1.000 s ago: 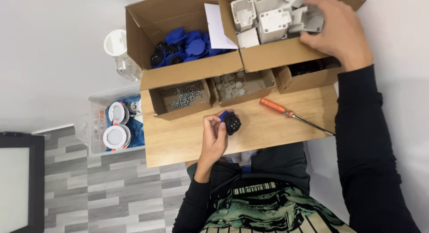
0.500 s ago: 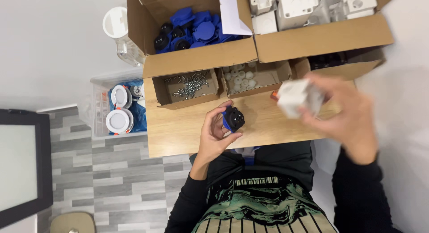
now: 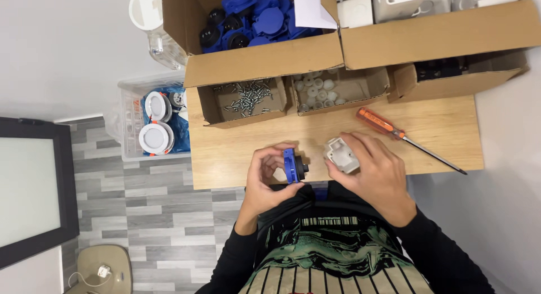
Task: The person assembles electrical components by placing a black internal part into a blue housing, inserting screws from a box, and using a screwdriver to secure them.
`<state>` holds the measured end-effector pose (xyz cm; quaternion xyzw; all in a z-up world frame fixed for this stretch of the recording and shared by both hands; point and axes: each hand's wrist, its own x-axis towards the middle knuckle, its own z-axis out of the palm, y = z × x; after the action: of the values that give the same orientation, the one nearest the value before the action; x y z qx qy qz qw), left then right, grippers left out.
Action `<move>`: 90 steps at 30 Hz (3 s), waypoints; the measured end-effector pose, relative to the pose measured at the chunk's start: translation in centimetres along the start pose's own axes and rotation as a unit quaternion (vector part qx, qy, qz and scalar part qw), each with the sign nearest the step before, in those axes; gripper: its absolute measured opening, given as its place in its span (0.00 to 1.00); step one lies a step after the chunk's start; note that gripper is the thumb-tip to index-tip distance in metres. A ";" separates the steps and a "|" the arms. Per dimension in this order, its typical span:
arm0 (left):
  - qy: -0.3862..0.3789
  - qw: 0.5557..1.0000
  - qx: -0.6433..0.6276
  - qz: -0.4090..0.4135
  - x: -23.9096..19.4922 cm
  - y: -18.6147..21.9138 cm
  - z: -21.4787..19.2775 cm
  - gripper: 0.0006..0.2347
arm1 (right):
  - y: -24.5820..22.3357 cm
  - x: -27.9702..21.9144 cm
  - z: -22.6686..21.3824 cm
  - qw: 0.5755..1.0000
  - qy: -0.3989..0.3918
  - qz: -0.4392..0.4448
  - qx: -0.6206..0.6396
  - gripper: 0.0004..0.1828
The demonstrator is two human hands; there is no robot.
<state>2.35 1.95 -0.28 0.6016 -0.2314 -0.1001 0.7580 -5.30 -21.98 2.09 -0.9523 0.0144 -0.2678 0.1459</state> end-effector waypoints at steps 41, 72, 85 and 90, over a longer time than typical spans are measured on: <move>-0.097 0.953 0.255 0.134 4.7 0.1 4.4 0.25 | 4.1 -2.0 4.0 0.940 -0.087 0.027 0.330 0.44; -0.156 0.944 0.231 0.174 4.3 -0.3 4.8 0.16 | 4.7 5.0 -4.4 0.878 -0.421 0.047 0.222 0.53; -0.089 0.940 0.286 0.165 2.1 -0.5 4.8 0.13 | 0.6 15.7 -1.5 0.932 -0.325 -0.128 0.097 0.28; 0.000 0.963 0.214 0.164 1.2 -2.8 3.7 0.11 | -0.2 17.5 -0.7 0.897 -0.440 0.003 0.040 0.37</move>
<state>2.01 -2.44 -2.03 0.7036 -0.3433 0.0776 0.6173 9.34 -23.78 11.59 -0.9661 -0.0589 0.1788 0.1765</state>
